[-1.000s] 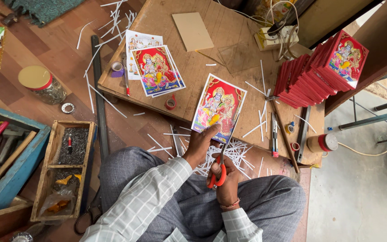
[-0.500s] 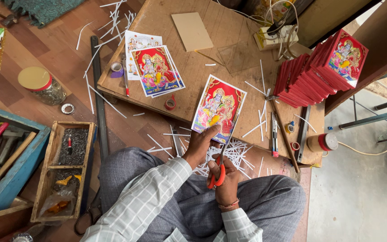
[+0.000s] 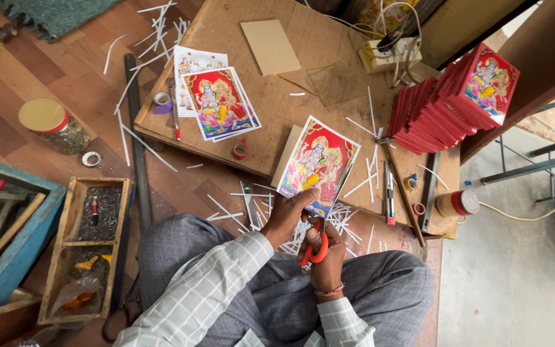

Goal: The person sits on the floor and assembles small red cardboard boxes by trimming printed images with scissors, folding the cardboard, and taping the edges. They handle multiple boxes one at a time, stacking the finished units on the table.

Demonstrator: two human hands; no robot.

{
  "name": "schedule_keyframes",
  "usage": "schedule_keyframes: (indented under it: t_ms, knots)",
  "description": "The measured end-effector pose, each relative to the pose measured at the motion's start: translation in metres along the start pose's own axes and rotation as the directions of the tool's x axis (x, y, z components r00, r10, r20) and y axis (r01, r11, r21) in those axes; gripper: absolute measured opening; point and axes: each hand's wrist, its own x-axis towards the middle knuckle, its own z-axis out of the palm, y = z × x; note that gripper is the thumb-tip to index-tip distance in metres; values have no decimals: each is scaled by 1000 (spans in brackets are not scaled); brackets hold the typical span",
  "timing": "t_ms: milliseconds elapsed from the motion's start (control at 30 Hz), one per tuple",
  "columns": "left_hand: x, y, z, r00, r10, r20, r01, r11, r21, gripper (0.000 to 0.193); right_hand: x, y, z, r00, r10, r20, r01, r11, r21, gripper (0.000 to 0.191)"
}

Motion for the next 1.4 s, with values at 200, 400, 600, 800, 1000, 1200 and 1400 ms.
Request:
schedule_keyframes:
  t_ms: [200,400,600,800,1000,1200,1400]
  knots:
    - [0,-3,1,999,-28,16,27,998,52,21,4,-5,-3,1000,-13,-9,13,1000,-10,41]
    - [-1,0,5,999,-18,36,18,1000,1,25,2,-10,1,1000,-7,-18,6,1000,-28,42]
    - [-1,0,7,998,-1,63,5,998,-57,29,3,-10,4,998,-9,-58,7,999,-31,38]
    - [0,-1,4,999,-31,42,30,999,43,24,2,-8,2,998,13,-58,-14,1000,-8,36]
    - [-5,-4,3,996,-64,66,58,994,98,22,8,-8,-7,997,-72,-30,73,997,37,31]
    - [-7,-6,7,992,-74,103,63,993,105,27,15,-8,-13,995,-59,-84,65,996,67,31]
    - [-5,-8,6,989,-110,94,97,987,129,23,17,-7,-12,992,-79,-94,83,996,37,27]
